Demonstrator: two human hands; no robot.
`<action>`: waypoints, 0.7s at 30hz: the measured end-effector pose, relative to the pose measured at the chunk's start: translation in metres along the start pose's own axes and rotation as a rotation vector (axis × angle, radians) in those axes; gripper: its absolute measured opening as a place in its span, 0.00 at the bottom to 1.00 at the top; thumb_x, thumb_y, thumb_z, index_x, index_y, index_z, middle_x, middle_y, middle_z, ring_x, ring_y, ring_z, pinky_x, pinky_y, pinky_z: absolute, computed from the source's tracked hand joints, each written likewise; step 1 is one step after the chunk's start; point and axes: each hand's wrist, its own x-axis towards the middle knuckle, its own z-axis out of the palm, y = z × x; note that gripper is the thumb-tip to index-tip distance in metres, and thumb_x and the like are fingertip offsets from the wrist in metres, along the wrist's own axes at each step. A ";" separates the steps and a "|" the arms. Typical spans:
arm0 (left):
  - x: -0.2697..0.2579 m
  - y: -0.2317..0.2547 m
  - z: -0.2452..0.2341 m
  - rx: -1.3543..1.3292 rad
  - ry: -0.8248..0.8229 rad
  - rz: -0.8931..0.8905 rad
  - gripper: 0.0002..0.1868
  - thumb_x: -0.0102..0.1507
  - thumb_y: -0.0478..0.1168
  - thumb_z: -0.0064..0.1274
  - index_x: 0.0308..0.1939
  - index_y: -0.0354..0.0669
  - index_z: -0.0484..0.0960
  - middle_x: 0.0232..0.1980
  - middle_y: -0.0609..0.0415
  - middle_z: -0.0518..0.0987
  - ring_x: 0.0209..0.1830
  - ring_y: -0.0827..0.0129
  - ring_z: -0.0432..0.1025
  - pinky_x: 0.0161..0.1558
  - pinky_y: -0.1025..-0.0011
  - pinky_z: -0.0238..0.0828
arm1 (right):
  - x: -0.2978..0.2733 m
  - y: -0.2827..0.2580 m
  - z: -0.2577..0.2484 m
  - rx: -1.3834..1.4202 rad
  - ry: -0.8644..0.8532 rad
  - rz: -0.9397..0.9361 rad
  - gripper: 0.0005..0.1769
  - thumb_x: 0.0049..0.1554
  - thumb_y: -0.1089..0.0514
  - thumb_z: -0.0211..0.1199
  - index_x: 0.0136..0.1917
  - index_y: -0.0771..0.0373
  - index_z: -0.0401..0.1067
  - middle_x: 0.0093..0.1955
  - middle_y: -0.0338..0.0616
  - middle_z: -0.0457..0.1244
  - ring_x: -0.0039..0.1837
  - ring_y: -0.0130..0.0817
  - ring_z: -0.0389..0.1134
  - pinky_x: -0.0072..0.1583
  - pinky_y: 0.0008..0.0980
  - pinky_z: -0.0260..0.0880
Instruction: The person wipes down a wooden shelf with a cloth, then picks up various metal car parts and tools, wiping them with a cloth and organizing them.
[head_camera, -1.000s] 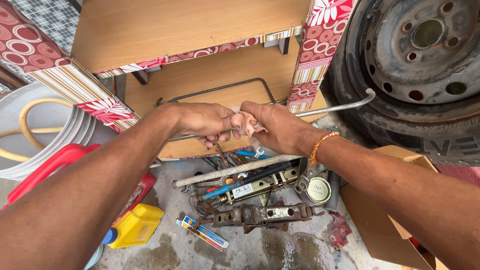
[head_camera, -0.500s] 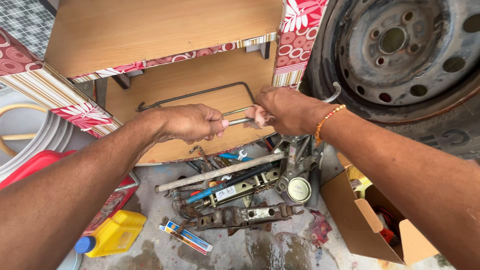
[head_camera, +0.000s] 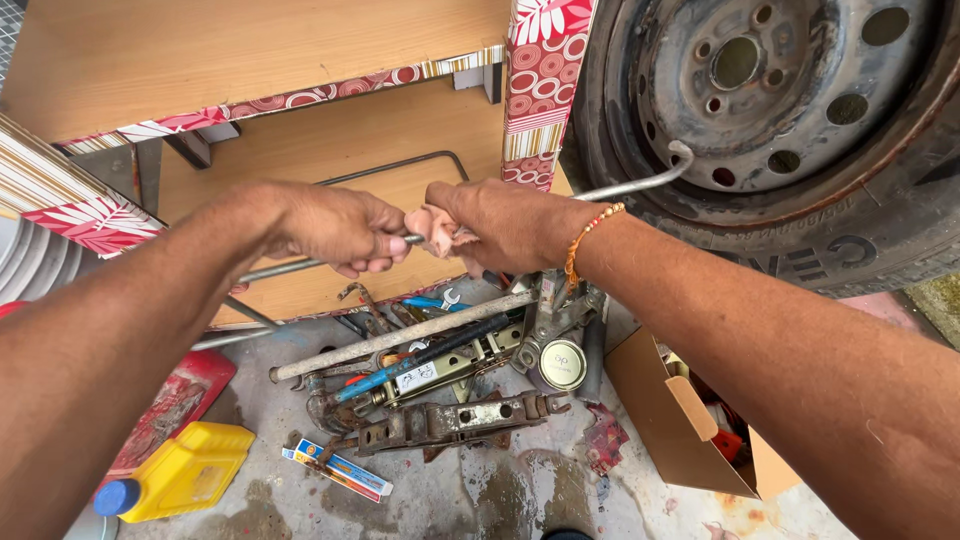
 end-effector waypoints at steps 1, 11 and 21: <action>-0.003 0.003 -0.001 -0.001 -0.002 0.000 0.13 0.72 0.47 0.42 0.39 0.46 0.76 0.33 0.64 0.72 0.33 0.76 0.64 0.42 0.73 0.70 | -0.001 0.001 0.000 0.001 -0.001 0.002 0.12 0.56 0.63 0.57 0.54 0.58 0.63 0.48 0.49 0.71 0.53 0.45 0.78 0.54 0.41 0.77; -0.027 -0.020 -0.015 -0.007 -0.100 -0.125 0.13 0.70 0.47 0.46 0.35 0.44 0.74 0.29 0.63 0.70 0.28 0.76 0.62 0.32 0.72 0.66 | -0.019 0.074 -0.020 -0.360 0.078 0.084 0.20 0.52 0.71 0.59 0.57 0.60 0.69 0.56 0.47 0.69 0.62 0.44 0.71 0.63 0.42 0.70; -0.027 0.011 -0.018 0.158 0.002 -0.067 0.09 0.70 0.41 0.41 0.40 0.47 0.78 0.31 0.62 0.72 0.30 0.74 0.61 0.34 0.71 0.61 | -0.003 0.002 -0.004 0.181 -0.014 0.086 0.15 0.61 0.51 0.60 0.48 0.66 0.64 0.47 0.31 0.72 0.39 0.28 0.74 0.47 0.35 0.79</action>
